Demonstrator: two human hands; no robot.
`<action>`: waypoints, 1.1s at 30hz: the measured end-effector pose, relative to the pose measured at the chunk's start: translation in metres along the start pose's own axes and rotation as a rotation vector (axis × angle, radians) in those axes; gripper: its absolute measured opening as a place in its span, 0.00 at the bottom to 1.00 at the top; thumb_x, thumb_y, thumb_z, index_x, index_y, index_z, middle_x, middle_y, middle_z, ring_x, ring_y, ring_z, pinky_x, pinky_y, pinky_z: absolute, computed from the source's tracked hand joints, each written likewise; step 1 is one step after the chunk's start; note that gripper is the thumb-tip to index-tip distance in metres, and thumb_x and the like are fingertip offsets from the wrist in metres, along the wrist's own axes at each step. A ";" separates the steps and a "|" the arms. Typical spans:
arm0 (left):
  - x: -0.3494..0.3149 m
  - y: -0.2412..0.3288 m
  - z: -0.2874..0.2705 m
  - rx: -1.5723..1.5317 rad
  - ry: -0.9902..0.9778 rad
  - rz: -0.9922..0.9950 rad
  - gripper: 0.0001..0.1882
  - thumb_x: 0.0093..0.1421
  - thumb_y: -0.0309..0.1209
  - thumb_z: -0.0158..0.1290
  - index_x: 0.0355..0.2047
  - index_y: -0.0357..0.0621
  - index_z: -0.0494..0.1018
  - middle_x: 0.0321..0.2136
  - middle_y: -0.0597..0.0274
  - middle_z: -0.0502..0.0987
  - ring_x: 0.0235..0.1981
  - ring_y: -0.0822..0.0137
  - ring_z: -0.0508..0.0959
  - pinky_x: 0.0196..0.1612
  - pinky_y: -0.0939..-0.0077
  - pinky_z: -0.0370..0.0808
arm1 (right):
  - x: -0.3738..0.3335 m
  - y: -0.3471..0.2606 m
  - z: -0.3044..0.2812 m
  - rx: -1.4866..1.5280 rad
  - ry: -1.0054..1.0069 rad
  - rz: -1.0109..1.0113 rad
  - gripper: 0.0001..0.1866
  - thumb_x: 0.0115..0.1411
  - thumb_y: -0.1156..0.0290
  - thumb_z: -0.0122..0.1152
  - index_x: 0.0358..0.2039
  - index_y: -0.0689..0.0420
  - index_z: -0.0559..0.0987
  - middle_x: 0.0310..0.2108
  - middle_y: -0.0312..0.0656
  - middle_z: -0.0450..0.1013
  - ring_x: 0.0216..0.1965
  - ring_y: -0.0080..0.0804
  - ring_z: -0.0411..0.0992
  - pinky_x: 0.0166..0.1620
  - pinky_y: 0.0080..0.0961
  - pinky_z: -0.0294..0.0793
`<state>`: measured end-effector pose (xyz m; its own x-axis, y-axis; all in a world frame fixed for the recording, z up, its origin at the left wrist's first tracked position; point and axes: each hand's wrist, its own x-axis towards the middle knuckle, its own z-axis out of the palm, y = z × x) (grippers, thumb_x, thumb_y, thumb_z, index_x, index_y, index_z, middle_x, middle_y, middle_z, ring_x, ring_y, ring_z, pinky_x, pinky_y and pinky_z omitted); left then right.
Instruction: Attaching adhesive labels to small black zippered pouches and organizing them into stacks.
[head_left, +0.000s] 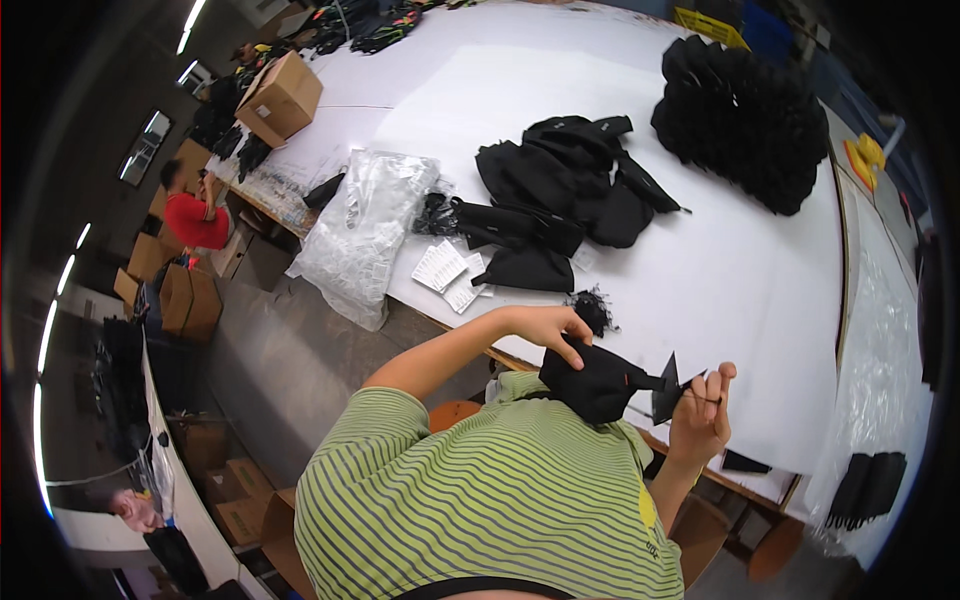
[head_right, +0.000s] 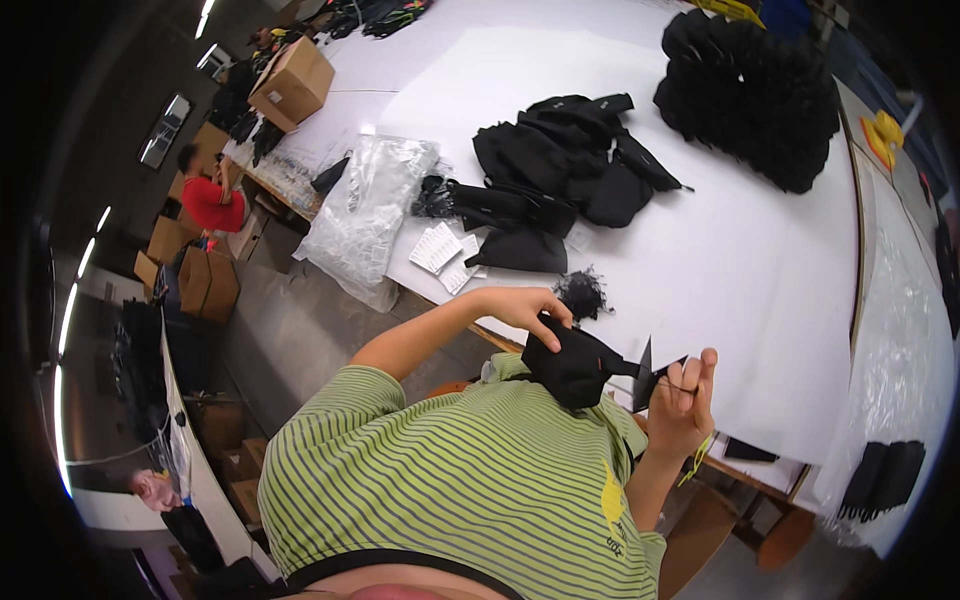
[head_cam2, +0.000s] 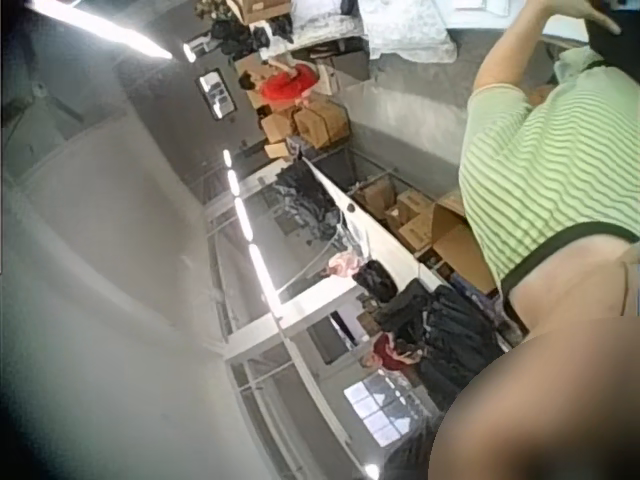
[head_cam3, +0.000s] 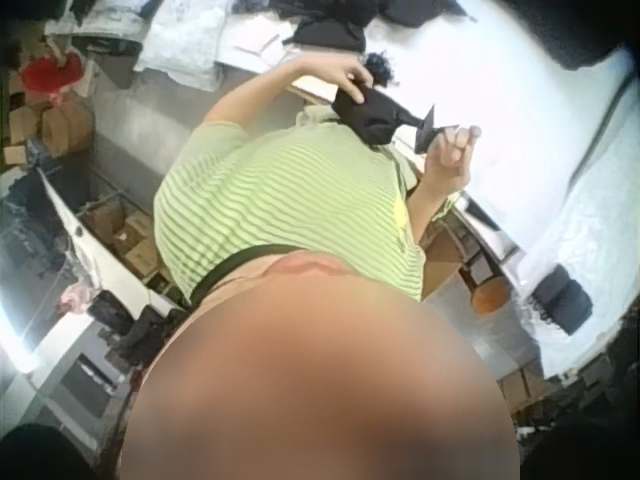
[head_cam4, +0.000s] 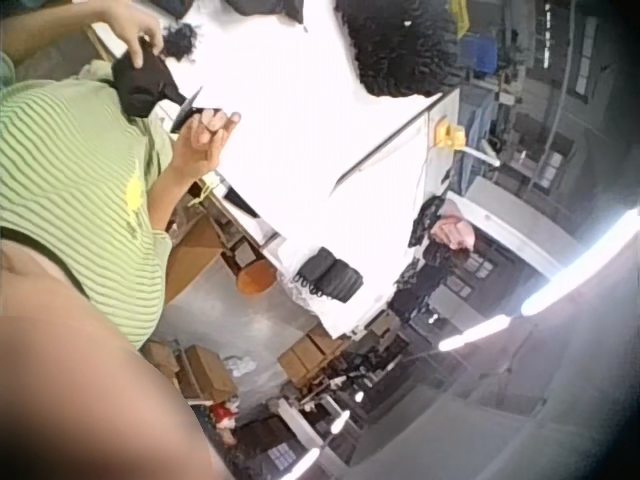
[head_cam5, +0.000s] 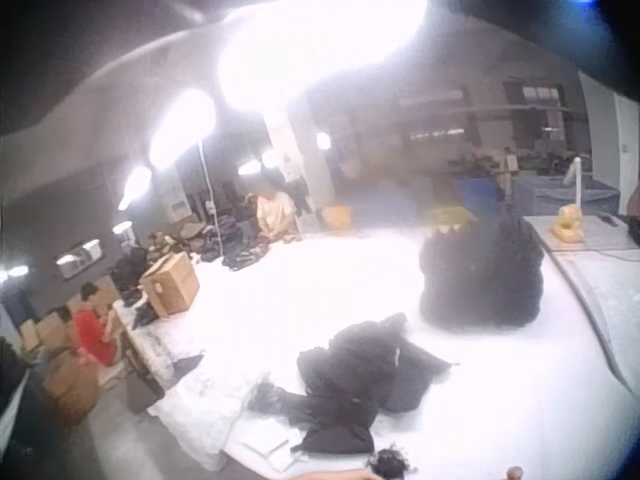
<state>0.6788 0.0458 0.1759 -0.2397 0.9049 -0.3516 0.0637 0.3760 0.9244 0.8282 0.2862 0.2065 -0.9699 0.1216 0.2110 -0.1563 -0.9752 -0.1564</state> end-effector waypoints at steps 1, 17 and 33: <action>-0.002 -0.005 0.002 -0.004 0.025 0.000 0.14 0.51 0.37 0.60 0.31 0.39 0.73 0.23 0.69 0.73 0.28 0.79 0.69 0.33 0.80 0.66 | 0.000 0.000 -0.001 0.001 0.014 0.001 0.17 0.57 0.80 0.47 0.48 0.59 0.60 0.21 0.34 0.55 0.23 0.19 0.55 0.26 0.15 0.56; -0.034 -0.001 0.027 -0.153 0.178 -0.049 0.14 0.56 0.36 0.55 0.35 0.37 0.71 0.25 0.69 0.72 0.29 0.80 0.68 0.34 0.81 0.66 | -0.003 0.007 -0.011 -0.207 0.026 -0.026 0.15 0.59 0.78 0.47 0.48 0.58 0.64 0.20 0.32 0.56 0.22 0.19 0.53 0.26 0.16 0.54; -0.046 0.012 0.053 -0.136 0.351 0.030 0.13 0.52 0.34 0.59 0.31 0.37 0.72 0.24 0.68 0.72 0.28 0.80 0.68 0.34 0.82 0.66 | 0.005 0.045 -0.042 -0.874 -0.044 0.466 0.29 0.49 0.74 0.44 0.56 0.61 0.62 0.54 0.45 0.62 0.58 0.32 0.57 0.59 0.25 0.51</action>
<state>0.7418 0.0189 0.1954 -0.5588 0.7829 -0.2734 -0.0473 0.2991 0.9531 0.8084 0.2508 0.1596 -0.9644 -0.2637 -0.0193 0.1388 -0.4429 -0.8858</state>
